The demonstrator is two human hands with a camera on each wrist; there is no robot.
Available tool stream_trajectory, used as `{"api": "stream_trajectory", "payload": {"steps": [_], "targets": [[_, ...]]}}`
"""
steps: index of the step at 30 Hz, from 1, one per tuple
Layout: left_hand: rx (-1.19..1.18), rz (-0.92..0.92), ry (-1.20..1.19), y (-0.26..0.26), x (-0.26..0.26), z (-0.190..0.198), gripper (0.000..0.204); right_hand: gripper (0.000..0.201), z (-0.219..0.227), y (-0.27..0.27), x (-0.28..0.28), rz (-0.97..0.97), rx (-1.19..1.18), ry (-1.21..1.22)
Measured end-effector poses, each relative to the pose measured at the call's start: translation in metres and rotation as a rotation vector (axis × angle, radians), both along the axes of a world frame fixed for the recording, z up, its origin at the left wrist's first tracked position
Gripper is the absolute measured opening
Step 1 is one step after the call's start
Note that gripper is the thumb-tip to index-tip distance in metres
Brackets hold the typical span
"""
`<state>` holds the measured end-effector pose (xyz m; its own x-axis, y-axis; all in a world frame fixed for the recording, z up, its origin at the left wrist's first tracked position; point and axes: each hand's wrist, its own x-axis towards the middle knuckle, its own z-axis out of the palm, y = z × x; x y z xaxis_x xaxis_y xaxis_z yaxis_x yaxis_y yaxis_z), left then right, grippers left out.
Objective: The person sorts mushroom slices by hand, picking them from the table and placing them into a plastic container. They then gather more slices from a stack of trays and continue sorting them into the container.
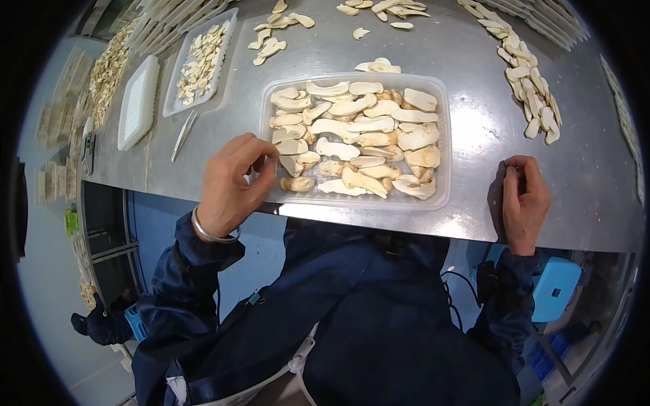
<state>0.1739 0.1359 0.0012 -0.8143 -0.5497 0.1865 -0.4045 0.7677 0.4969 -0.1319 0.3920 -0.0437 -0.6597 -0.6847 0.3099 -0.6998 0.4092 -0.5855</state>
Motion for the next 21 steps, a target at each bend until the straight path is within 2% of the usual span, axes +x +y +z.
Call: {"api": "stream_trajectory", "payload": {"steps": [4, 7, 10, 15, 21], "targets": [[0.107, 0.068, 0.109, -0.016, 0.012, 0.009, 0.013, 0.007, 0.000, -0.002, 0.001, 0.011, -0.026, 0.014], [-0.017, 0.194, 0.156, -0.046, 0.015, 0.024, 0.013, 0.007, 0.001, -0.002, 0.000, 0.010, -0.017, 0.023], [-0.151, 0.172, 0.132, -0.083, 0.004, 0.030, 0.015, 0.006, 0.001, -0.002, 0.000, 0.021, -0.027, 0.018], [-0.068, 0.054, 0.157, -0.158, -0.037, -0.005, 0.018, 0.006, 0.003, -0.003, 0.002, 0.010, -0.034, -0.009], [-0.149, 0.012, -0.038, -0.171, -0.073, -0.022, 0.026, 0.006, 0.005, -0.003, 0.003, -0.001, -0.033, -0.005]]}}
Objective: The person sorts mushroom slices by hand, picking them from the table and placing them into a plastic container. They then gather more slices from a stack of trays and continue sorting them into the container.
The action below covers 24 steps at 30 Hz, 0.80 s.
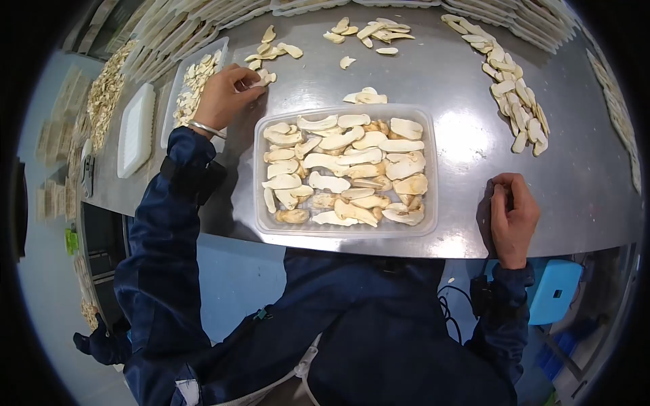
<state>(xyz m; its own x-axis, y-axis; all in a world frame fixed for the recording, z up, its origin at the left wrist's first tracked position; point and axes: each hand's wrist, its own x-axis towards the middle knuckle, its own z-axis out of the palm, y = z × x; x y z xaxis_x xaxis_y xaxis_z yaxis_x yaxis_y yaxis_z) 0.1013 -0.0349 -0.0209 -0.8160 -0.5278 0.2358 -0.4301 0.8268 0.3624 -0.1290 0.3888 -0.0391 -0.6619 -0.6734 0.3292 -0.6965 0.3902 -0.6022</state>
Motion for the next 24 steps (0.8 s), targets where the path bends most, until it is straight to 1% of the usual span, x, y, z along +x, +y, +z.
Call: {"api": "stream_trajectory", "payload": {"steps": [2, 3, 7, 10, 11, 14, 16, 18, 21, 24], "targets": [[-0.028, -0.007, -0.008, -0.001, -0.003, -0.004, 0.025, 0.007, -0.001, 0.000, 0.001, 0.001, 0.004, 0.000], [-0.115, -0.037, -0.036, -0.003, -0.003, -0.005, 0.023, 0.007, -0.001, 0.000, 0.000, 0.002, 0.010, 0.003], [-0.147, -0.082, -0.008, -0.001, 0.000, -0.006, 0.020, 0.006, -0.003, 0.001, 0.000, -0.007, 0.012, 0.010], [-0.149, -0.059, 0.052, 0.005, 0.005, 0.000, 0.020, 0.006, -0.004, 0.001, -0.001, 0.003, -0.004, 0.013], [-0.124, -0.074, 0.066, 0.008, 0.010, 0.005, 0.017, 0.006, -0.004, 0.001, -0.001, 0.001, 0.000, 0.009], [0.151, -0.076, 0.007, 0.063, 0.027, 0.050, 0.013, 0.006, -0.004, 0.002, -0.001, -0.002, 0.008, 0.004], [0.329, -0.243, -0.112, 0.095, 0.041, 0.062, 0.008, 0.006, -0.004, 0.002, -0.002, 0.009, 0.010, 0.010], [0.477, -0.336, -0.167, 0.119, 0.049, 0.063, 0.008, 0.006, -0.005, 0.002, -0.003, 0.014, -0.001, 0.002], [0.454, -0.336, -0.281, 0.131, 0.050, 0.060, 0.009, 0.007, -0.004, 0.001, -0.001, 0.011, -0.002, -0.001], [0.450, -0.338, -0.321, 0.131, 0.048, 0.054, 0.009, 0.007, -0.003, 0.002, -0.001, 0.010, 0.003, 0.008]]}}
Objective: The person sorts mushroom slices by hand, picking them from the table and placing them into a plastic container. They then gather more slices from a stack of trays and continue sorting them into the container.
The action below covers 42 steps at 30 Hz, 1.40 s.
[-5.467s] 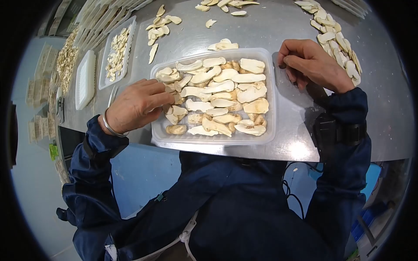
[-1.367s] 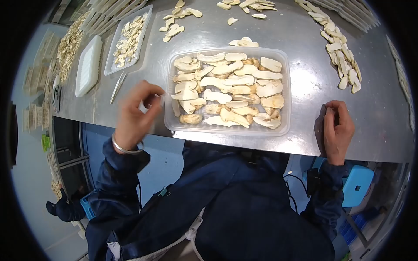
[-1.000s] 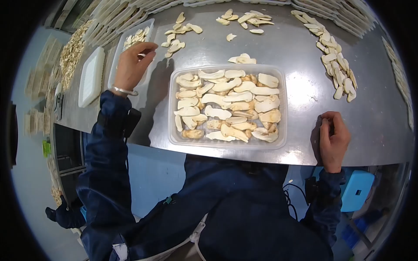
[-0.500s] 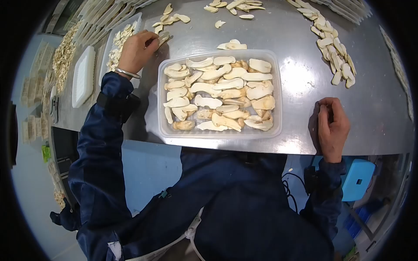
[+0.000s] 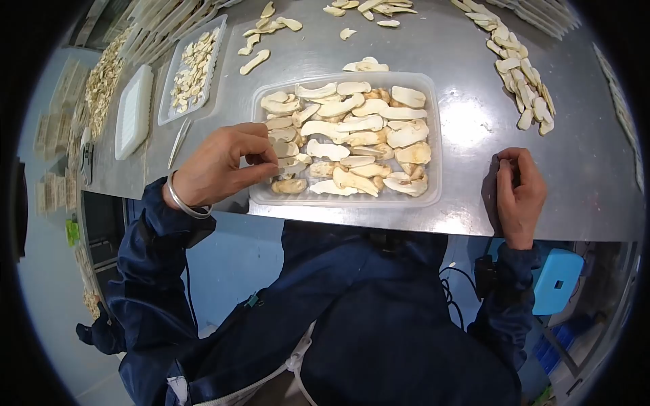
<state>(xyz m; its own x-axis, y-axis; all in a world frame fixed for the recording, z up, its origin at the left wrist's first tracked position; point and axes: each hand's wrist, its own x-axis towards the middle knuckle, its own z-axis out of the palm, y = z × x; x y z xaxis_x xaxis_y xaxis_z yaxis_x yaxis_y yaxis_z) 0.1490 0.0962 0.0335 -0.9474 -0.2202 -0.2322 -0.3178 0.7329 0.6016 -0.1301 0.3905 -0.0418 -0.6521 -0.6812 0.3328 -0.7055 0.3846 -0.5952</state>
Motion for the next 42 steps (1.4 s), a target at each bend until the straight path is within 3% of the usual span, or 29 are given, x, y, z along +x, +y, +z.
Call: {"api": "stream_trajectory", "payload": {"steps": [8, 11, 13, 17, 23, 30, 34, 37, 40, 42], "targets": [[-0.092, 0.051, 0.095, -0.004, -0.001, -0.011, 0.012, 0.007, 0.001, 0.000, -0.001, 0.005, 0.026, -0.002], [-0.162, 0.256, 0.225, -0.034, -0.006, -0.010, 0.012, 0.008, 0.000, -0.001, -0.001, 0.010, 0.011, 0.009], [-0.360, 0.390, 0.297, -0.076, -0.015, -0.018, 0.014, 0.008, 0.000, -0.001, -0.001, 0.016, 0.001, 0.027], [-0.496, 0.332, 0.267, -0.132, -0.024, -0.046, 0.021, 0.007, 0.002, -0.003, 0.000, -0.002, 0.002, -0.006], [-0.370, 0.340, 0.181, -0.142, -0.029, -0.056, 0.024, 0.006, 0.000, -0.001, 0.000, -0.005, 0.017, 0.010], [-0.515, 0.282, 0.156, -0.131, -0.040, -0.049, 0.022, 0.007, 0.000, -0.001, 0.000, 0.002, 0.007, 0.004], [-0.528, 0.291, 0.300, -0.134, -0.034, -0.048, 0.020, 0.007, -0.001, 0.000, -0.001, -0.008, 0.001, -0.025], [-0.210, 0.435, 0.237, -0.107, -0.024, -0.020, 0.019, 0.007, -0.001, 0.000, -0.001, -0.010, 0.012, -0.025], [0.207, 0.277, 0.253, -0.042, -0.009, 0.004, 0.017, 0.009, -0.001, 0.002, -0.001, -0.030, 0.066, -0.041], [0.307, 0.216, 0.171, 0.001, -0.002, 0.010, 0.011, 0.007, -0.003, -0.001, -0.001, -0.008, 0.011, -0.009]]}}
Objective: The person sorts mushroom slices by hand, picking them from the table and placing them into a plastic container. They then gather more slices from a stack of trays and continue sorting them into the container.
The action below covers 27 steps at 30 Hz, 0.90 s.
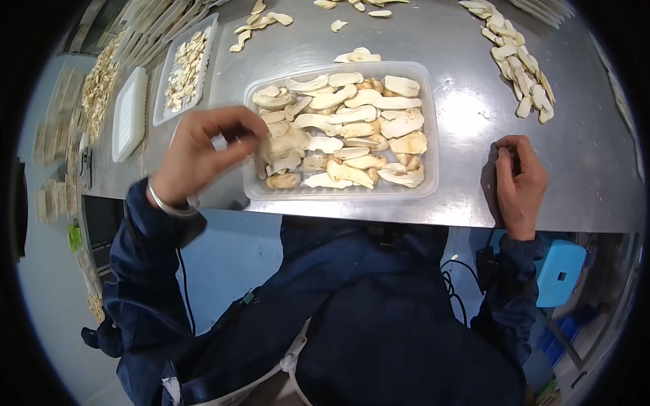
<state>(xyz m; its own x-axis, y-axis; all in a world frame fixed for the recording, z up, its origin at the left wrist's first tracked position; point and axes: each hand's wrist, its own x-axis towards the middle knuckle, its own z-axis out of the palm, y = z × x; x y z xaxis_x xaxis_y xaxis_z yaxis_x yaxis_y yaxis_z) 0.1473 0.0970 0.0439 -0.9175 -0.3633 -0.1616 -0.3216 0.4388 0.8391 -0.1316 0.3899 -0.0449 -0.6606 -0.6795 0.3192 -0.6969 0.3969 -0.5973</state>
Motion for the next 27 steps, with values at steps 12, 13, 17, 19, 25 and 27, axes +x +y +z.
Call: {"api": "stream_trajectory", "payload": {"steps": [12, 13, 17, 19, 25, 27], "targets": [[-0.154, -0.140, -0.044, 0.030, 0.002, -0.023, 0.010, 0.006, 0.002, 0.000, 0.000, 0.015, 0.002, 0.043], [-0.187, -0.158, -0.022, 0.030, 0.000, -0.023, 0.010, 0.006, 0.002, 0.000, 0.000, 0.013, 0.002, 0.048], [-0.407, -0.158, 0.148, 0.007, -0.009, -0.022, 0.012, 0.006, 0.004, 0.000, 0.000, 0.024, -0.016, 0.040], [-0.581, 0.021, 0.138, -0.023, -0.027, -0.008, 0.011, 0.006, 0.004, -0.001, 0.000, 0.029, -0.015, 0.043], [-0.910, -0.034, 0.147, -0.132, -0.090, -0.028, 0.021, 0.005, 0.007, -0.003, 0.002, 0.003, -0.019, 0.023], [-1.056, -0.151, 0.268, -0.156, -0.111, -0.051, 0.023, 0.005, 0.008, -0.002, 0.002, -0.007, -0.011, -0.002]]}}
